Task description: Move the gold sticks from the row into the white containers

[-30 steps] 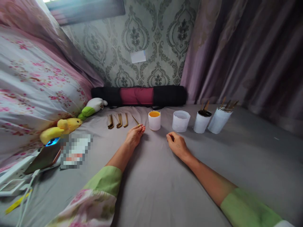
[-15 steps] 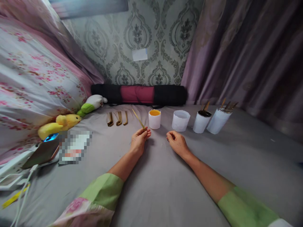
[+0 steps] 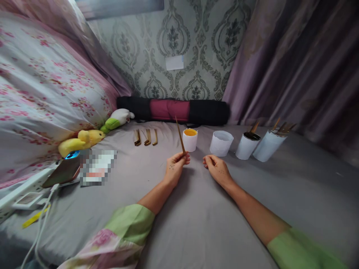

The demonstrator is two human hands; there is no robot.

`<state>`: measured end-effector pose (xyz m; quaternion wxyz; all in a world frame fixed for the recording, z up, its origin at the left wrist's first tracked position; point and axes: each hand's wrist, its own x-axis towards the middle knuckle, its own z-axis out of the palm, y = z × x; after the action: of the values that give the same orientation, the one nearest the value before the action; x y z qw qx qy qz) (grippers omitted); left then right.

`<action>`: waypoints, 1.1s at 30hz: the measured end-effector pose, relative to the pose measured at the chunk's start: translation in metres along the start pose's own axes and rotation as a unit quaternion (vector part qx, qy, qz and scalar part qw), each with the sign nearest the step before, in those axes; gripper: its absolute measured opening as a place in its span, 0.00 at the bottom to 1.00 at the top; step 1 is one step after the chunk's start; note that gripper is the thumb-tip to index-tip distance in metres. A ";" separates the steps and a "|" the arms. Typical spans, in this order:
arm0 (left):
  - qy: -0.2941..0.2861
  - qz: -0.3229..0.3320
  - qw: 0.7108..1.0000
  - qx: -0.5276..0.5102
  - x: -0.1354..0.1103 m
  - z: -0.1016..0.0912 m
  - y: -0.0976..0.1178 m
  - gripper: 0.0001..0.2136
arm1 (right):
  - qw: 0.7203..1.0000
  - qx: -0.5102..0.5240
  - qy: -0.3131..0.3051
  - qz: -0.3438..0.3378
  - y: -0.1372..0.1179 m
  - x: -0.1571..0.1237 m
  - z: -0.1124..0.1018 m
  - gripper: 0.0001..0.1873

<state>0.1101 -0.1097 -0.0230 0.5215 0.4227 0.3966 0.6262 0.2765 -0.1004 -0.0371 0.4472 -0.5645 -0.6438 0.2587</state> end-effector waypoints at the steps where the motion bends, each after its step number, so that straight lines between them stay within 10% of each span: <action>1: -0.005 0.006 1.000 0.011 -0.001 0.000 0.000 0.10 | 1.000 0.005 -0.001 0.000 0.000 0.000 0.000 0.17; 33: -0.180 0.234 0.871 0.392 -0.009 -0.007 -0.010 0.15 | 0.979 0.202 0.006 -0.021 -0.035 -0.013 -0.006 0.16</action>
<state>0.1072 -0.1175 -0.0359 0.2135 0.7783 0.3979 0.4362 0.2633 -0.1216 -0.0084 0.5612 -0.4506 -0.5873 0.3703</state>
